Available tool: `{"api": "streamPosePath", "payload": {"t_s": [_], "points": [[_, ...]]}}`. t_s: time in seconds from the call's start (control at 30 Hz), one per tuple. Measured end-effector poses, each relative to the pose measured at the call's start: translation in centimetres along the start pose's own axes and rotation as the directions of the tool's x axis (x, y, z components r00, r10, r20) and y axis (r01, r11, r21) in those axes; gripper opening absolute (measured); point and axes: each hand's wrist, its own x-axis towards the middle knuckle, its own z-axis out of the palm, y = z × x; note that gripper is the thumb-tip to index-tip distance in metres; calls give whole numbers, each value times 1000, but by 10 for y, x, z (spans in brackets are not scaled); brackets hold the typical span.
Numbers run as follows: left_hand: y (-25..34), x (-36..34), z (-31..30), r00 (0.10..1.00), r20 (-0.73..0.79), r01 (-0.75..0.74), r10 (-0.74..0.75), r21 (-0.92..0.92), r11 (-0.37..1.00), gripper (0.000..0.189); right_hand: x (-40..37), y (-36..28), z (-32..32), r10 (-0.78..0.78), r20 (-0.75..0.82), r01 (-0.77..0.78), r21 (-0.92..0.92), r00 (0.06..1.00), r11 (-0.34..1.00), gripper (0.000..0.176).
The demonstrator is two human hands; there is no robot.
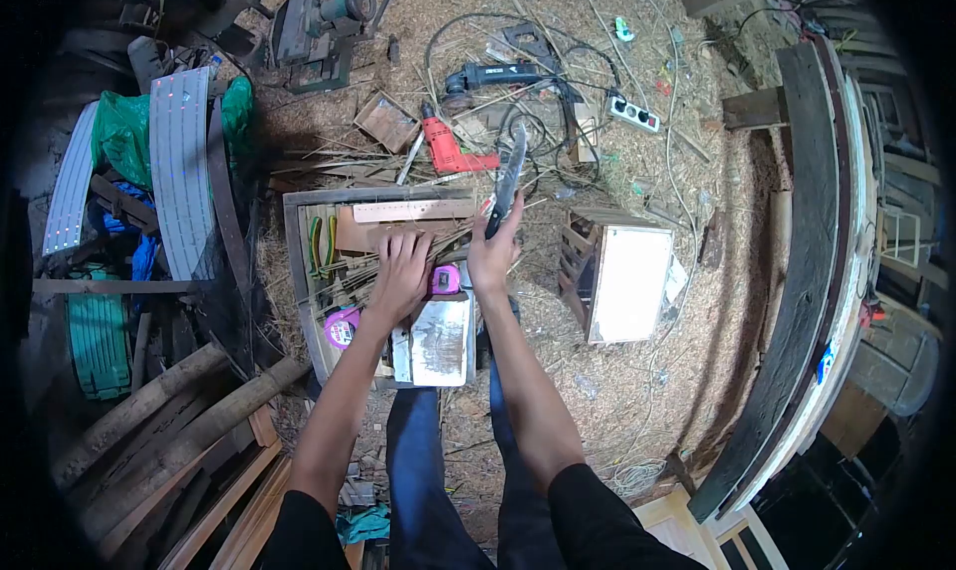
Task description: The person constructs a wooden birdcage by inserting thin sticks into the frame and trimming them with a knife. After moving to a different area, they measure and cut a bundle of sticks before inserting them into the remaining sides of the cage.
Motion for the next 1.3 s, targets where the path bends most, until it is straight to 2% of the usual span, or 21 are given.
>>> {"api": "streamPosePath", "payload": {"t_s": [0.03,0.1,0.17,0.23,0.27,0.33,0.4,0.43,0.5,0.57,0.7,0.77,0.83,0.9,0.97,1.0,1.1,1.13,1.17,1.2,1.3], "points": [[-1,0,0,1000,24,11,-11,0,1000,49,-2,-6,-3,0,1,0,0,1000,1000,79],[0,0,-3,999,34,12,-12,5,1000,48,-7,-18,-9,-44,-1,43,245,999,969,77],[5,2,-7,999,37,11,-11,8,1000,46,-14,-35,-20,-60,17,54,242,998,969,76],[13,4,-13,994,-110,9,-12,-24,1000,42,-14,-47,-26,-82,37,70,243,996,967,75],[16,6,-15,993,-113,10,-12,-23,1000,42,-14,-52,-30,-77,47,64,229,996,971,75],[24,11,-25,988,-149,8,-35,-178,984,45,-14,-47,-30,-68,59,54,213,996,976,74],[34,13,-29,982,-164,64,-89,-150,987,46,-12,-49,-28,-222,-52,226,81,974,971,71],[40,14,-33,973,-187,118,-139,-120,986,48,-17,-57,-34,-223,-54,227,83,973,970,71],[45,18,-45,964,-219,121,-149,-137,983,47,-27,-80,-46,-114,106,75,314,988,946,67],[50,17,-57,955,-250,102,-158,-224,969,47,-32,-96,-52,-142,96,100,354,985,930,64],[54,16,-75,965,-195,103,-173,-322,941,44,-37,-116,-63,-180,114,125,373,977,919,67],[52,14,-73,955,-208,124,-210,-364,923,39,-37,-112,-66,-235,149,181,307,960,934,70],[50,12,-75,966,-180,95,-184,-416,904,36,-43,-121,-70,-207,191,138,323,960,937,74],[50,11,-67,964,-195,87,-182,-414,906,36,-45,-121,-69,-268,145,213,312,953,926,78],[48,10,-53,960,-188,122,-206,-383,916,37,-46,-115,-68,-241,165,179,322,956,930,82],[50,11,-50,959,-125,178,-254,-431,885,35,-47,-117,-69,-235,133,183,322,963,929,83],[67,11,-61,957,-115,214,-267,-343,915,36,-51,-109,-71,-190,132,128,374,973,919,85],[69,11,-60,957,-115,213,-265,-341,916,36,-51,-102,-69,-340,22,335,123,940,934,87],[72,10,-59,948,-213,167,-238,-304,938,36,-50,-97,-70,-502,-44,491,-154,864,858,89],[75,10,-58,929,-309,123,-204,-262,957,37,-63,-113,-79,-244,158,171,374,957,912,92],[81,15,-60,930,-279,165,-238,-260,951,32,-74,-89,-80,-202,148,139,353,968,925,94]]}}
